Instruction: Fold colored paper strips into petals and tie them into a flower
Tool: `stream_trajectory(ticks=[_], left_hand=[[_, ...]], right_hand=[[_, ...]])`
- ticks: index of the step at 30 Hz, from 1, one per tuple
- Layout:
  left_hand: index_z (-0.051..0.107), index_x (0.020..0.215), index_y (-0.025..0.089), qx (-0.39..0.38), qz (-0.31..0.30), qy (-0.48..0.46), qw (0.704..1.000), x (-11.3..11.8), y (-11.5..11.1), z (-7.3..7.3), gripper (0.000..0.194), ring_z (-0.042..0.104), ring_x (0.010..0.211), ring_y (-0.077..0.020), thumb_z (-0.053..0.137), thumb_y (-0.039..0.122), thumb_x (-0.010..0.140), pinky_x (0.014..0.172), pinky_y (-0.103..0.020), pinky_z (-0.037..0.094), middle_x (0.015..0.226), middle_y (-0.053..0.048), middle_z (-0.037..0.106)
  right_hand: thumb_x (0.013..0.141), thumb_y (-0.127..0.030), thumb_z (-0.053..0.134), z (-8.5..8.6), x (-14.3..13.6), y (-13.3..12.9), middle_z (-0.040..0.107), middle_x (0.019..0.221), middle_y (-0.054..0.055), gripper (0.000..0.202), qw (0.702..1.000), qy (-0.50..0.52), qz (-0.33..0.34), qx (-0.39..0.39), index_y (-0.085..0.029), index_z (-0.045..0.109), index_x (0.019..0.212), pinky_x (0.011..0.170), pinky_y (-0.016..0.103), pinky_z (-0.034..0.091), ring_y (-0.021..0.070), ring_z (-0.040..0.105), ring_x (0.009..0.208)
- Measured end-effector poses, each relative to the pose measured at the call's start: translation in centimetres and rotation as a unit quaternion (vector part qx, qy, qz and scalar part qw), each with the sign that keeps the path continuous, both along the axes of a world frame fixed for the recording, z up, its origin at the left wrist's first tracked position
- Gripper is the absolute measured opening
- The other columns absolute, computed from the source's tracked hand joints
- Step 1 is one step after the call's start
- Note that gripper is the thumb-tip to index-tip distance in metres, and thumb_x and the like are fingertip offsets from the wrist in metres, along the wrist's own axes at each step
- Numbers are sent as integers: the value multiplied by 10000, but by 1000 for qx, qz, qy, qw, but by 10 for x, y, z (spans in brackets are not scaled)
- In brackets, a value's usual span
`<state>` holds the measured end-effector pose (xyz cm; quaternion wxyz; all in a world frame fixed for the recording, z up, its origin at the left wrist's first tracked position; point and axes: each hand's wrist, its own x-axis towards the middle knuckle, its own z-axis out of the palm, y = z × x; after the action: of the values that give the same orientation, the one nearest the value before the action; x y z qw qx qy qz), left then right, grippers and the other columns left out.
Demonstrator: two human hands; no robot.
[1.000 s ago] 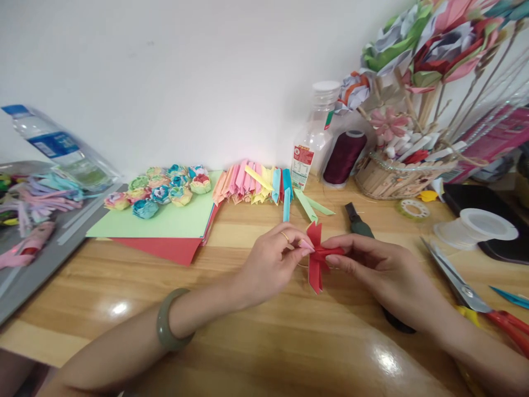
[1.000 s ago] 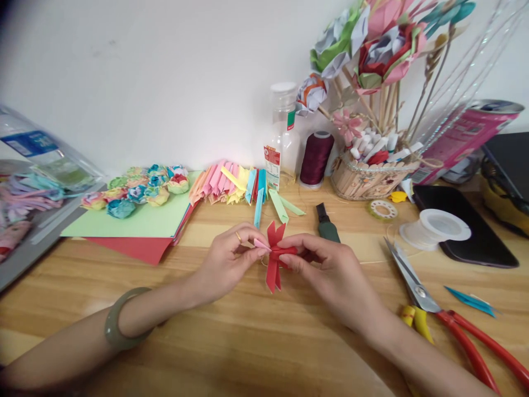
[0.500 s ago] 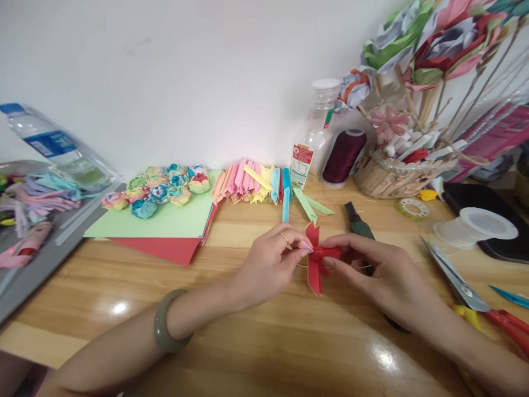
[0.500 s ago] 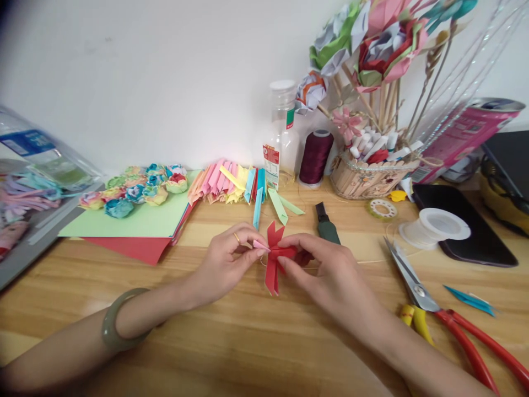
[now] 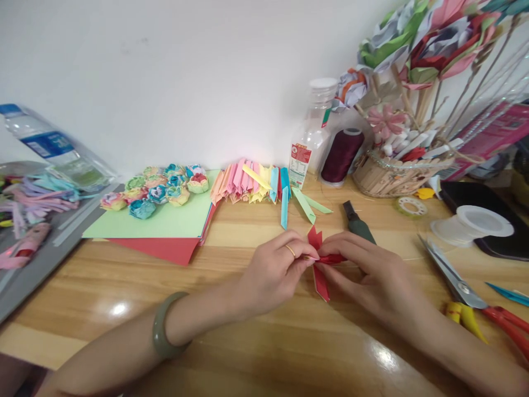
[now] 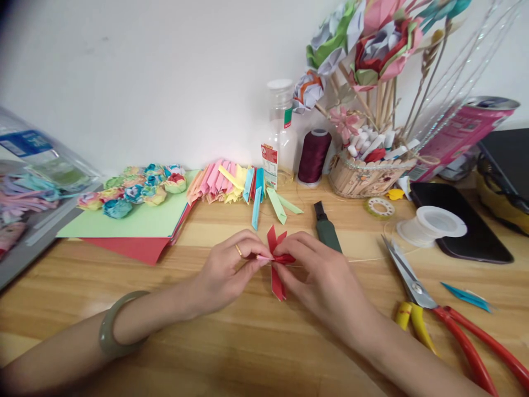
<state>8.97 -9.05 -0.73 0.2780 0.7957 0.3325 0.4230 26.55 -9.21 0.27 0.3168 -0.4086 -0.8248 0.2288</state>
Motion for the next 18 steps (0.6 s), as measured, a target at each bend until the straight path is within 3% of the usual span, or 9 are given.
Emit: stream_trajectory(ticks=[5,9,12,15,18], left_hand=[[561,812,152,-65,8,-16,998,-1,1,0,97,517,751,-113,464,149,816,691,-249,433,787,-35,544],[521,809,157,-166,-11,-78,983,-3,8,-1,57,492,774,-106,466,174,815,705,-240,415,826,-24,503],[473,770,162,-266,-48,-178,946,-5,15,-2,40,466,735,-91,493,186,794,701,-228,398,784,1,467],[451,737,163,-363,-87,-271,887,-5,20,-4,108,463,707,-86,550,203,751,687,-227,394,754,14,460],[464,740,158,-417,-111,-294,853,-4,21,-6,132,472,737,-95,585,207,722,708,-240,392,779,7,467]], right_hand=[[817,-189,506,2,2,1,624,819,36,104,1000,13,7,-9,-204,608,832,603,243,473,133,590,720],[816,-223,516,6,6,2,665,875,39,160,999,27,14,-30,-234,632,926,646,263,502,156,620,771],[802,-309,537,11,10,5,682,911,26,190,995,61,-48,-58,-259,632,958,679,284,512,180,629,818],[821,-356,495,13,12,8,675,901,13,182,983,100,-146,-41,-262,637,882,711,299,501,187,619,839],[823,-371,482,13,10,10,662,899,14,198,984,91,-150,-41,-248,637,839,741,301,484,192,604,865]])
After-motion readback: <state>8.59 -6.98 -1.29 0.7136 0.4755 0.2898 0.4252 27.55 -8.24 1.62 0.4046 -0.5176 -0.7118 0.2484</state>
